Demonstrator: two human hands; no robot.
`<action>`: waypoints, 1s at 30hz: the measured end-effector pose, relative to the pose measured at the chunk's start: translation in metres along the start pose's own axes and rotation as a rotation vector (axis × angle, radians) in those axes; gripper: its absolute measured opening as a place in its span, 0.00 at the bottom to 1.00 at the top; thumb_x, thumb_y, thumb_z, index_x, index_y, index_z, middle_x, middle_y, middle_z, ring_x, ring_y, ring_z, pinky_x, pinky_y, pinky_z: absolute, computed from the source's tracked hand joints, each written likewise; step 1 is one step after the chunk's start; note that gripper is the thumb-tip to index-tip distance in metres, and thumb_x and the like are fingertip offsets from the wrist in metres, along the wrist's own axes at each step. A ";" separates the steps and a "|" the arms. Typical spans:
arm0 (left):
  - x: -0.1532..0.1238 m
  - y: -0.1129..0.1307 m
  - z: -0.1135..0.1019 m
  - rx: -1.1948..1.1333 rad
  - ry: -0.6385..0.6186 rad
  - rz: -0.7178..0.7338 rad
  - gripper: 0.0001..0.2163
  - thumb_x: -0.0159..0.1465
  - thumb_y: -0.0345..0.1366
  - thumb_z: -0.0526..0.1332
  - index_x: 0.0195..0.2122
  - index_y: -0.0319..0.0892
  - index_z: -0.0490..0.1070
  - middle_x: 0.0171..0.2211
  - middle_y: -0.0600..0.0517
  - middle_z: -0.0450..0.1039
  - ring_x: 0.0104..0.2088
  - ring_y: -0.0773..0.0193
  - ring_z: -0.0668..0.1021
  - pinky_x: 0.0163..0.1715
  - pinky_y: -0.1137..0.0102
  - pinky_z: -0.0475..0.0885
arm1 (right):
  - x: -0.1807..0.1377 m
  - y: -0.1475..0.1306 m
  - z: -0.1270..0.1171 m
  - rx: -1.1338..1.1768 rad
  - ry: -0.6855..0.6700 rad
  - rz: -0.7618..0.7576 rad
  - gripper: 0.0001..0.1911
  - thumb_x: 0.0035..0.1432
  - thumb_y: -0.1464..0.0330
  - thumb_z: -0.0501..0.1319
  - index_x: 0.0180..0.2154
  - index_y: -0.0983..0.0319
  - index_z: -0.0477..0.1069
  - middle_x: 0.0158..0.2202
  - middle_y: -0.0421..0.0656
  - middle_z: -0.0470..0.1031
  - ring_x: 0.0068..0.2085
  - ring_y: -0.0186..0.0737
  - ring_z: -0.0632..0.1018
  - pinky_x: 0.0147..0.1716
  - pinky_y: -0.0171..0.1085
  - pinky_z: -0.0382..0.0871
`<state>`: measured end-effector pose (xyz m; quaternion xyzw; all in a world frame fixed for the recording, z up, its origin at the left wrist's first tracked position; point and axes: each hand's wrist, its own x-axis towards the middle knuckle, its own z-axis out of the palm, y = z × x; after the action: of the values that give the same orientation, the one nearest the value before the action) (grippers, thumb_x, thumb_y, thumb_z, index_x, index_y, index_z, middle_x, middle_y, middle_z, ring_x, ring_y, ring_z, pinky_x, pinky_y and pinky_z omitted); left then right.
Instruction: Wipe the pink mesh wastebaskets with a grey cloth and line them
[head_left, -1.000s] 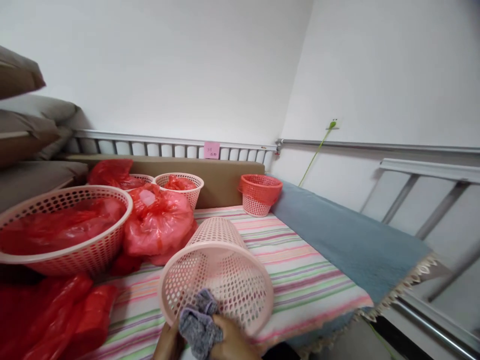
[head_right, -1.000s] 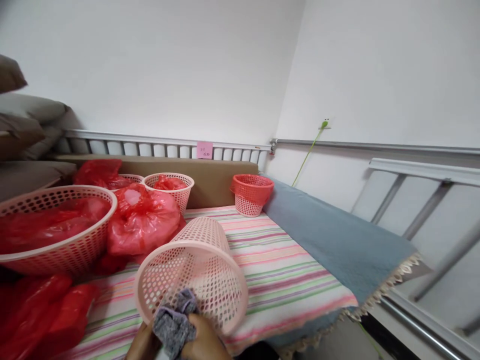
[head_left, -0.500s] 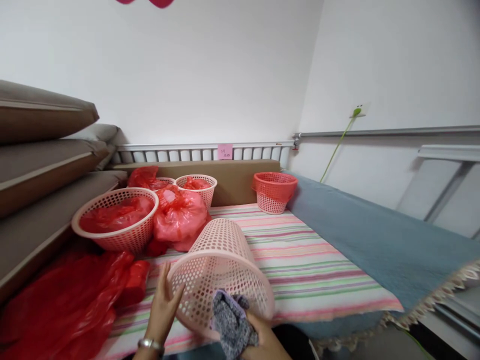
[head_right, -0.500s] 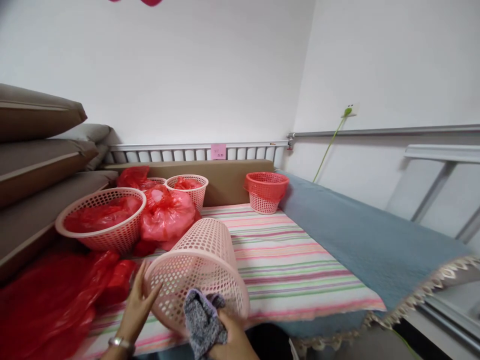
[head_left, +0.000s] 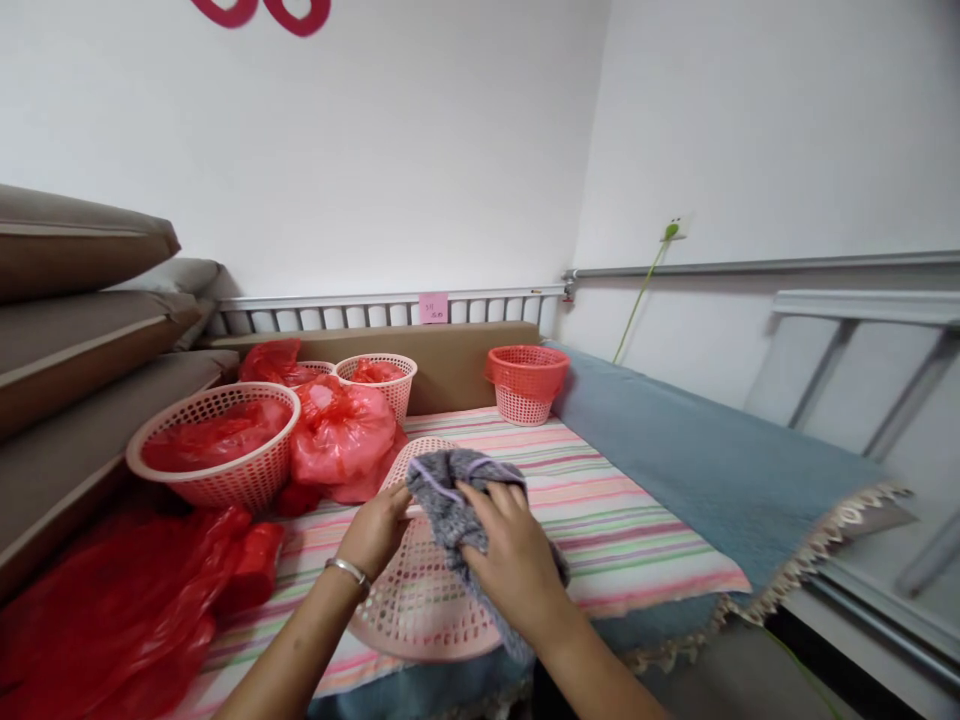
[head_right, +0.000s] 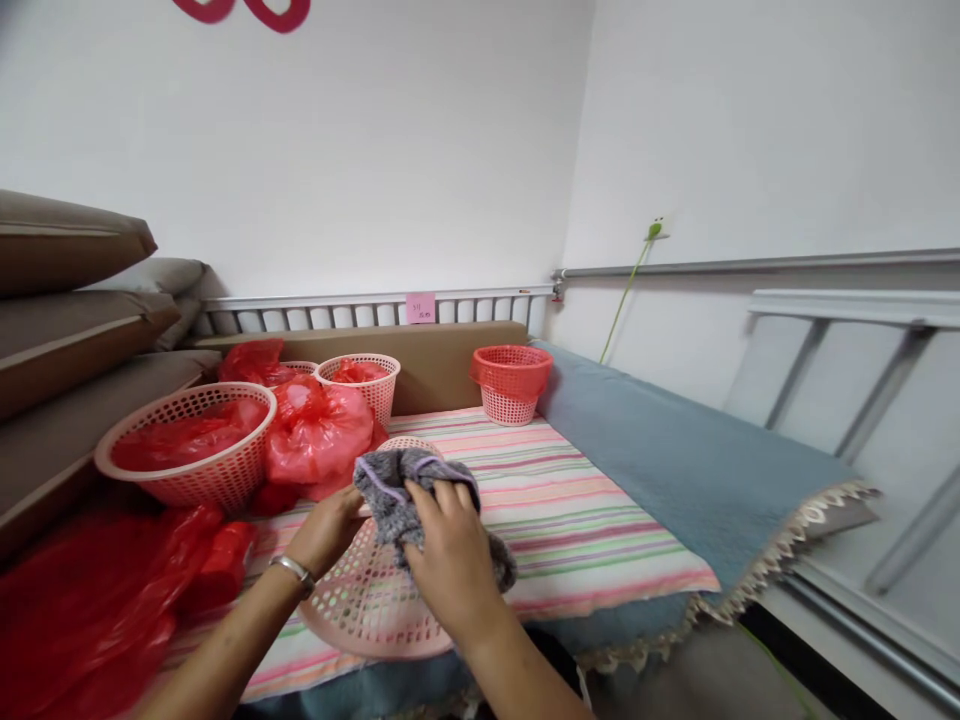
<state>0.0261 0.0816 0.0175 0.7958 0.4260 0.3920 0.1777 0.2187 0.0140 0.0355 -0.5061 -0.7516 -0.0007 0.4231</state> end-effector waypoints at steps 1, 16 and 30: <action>-0.001 0.002 0.001 0.019 -0.018 0.004 0.17 0.56 0.27 0.57 0.44 0.50 0.73 0.48 0.51 0.73 0.48 0.56 0.74 0.49 0.65 0.65 | 0.008 -0.003 0.005 -0.052 -0.029 -0.032 0.29 0.44 0.75 0.60 0.51 0.57 0.65 0.47 0.46 0.67 0.50 0.51 0.65 0.50 0.47 0.60; -0.037 -0.066 -0.024 0.119 0.045 -0.171 0.21 0.61 0.37 0.53 0.56 0.47 0.60 0.55 0.49 0.67 0.54 0.58 0.69 0.55 0.59 0.61 | -0.045 0.093 0.079 0.040 0.136 0.434 0.20 0.46 0.71 0.57 0.45 0.63 0.63 0.41 0.47 0.71 0.44 0.47 0.73 0.41 0.41 0.66; -0.015 0.065 -0.016 0.297 -0.119 0.126 0.19 0.60 0.28 0.52 0.53 0.45 0.65 0.56 0.49 0.65 0.57 0.59 0.66 0.56 0.61 0.61 | 0.022 0.027 -0.018 -0.042 0.030 -0.201 0.15 0.47 0.78 0.55 0.37 0.60 0.68 0.34 0.42 0.69 0.39 0.41 0.67 0.37 0.36 0.58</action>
<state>0.0441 0.0313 0.0607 0.8602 0.4173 0.2874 0.0579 0.2476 0.0362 0.0495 -0.4368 -0.7921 -0.0667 0.4212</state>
